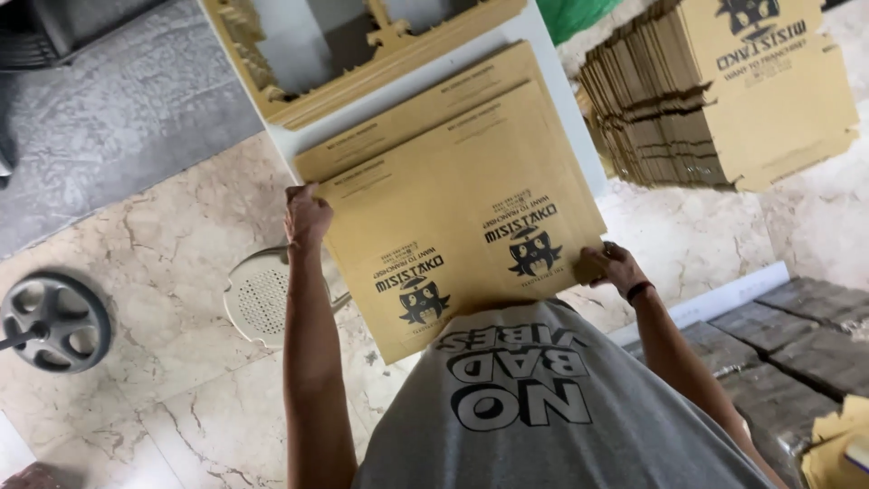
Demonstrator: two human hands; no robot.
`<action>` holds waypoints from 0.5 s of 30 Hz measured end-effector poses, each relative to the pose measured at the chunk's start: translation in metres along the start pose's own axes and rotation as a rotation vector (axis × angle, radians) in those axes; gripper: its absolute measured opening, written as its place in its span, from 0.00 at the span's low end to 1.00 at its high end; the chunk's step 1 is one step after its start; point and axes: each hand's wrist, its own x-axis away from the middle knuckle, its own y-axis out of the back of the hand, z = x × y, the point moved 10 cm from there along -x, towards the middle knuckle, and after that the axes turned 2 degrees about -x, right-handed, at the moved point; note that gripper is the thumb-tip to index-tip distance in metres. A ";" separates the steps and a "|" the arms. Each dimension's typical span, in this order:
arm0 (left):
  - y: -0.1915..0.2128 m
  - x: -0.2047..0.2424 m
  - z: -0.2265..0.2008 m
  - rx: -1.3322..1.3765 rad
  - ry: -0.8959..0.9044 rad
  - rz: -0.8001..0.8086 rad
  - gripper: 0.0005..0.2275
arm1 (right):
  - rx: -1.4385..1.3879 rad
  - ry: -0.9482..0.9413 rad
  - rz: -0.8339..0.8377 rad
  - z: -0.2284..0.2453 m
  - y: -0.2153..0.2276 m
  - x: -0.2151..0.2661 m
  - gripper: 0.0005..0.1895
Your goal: The person uses a utility knife to cut along pre-scored lines on flat cardboard sheets. They repeatedly lift and reposition the sheets, then cut along the edges to separate pieces. The cut pieces are placed aside on the floor.
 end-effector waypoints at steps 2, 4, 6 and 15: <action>-0.005 0.001 -0.010 -0.030 -0.070 -0.035 0.19 | -0.044 0.034 0.002 -0.007 0.005 -0.013 0.26; -0.009 0.014 -0.023 -0.140 -0.040 -0.028 0.24 | -0.097 0.016 -0.015 -0.024 0.013 -0.027 0.24; -0.025 0.042 -0.041 -0.268 -0.015 -0.013 0.36 | -0.160 -0.016 -0.035 -0.047 0.010 -0.006 0.21; -0.207 0.247 -0.293 -0.245 -0.762 0.245 0.43 | -0.778 -0.133 -0.089 -0.081 -0.045 0.033 0.16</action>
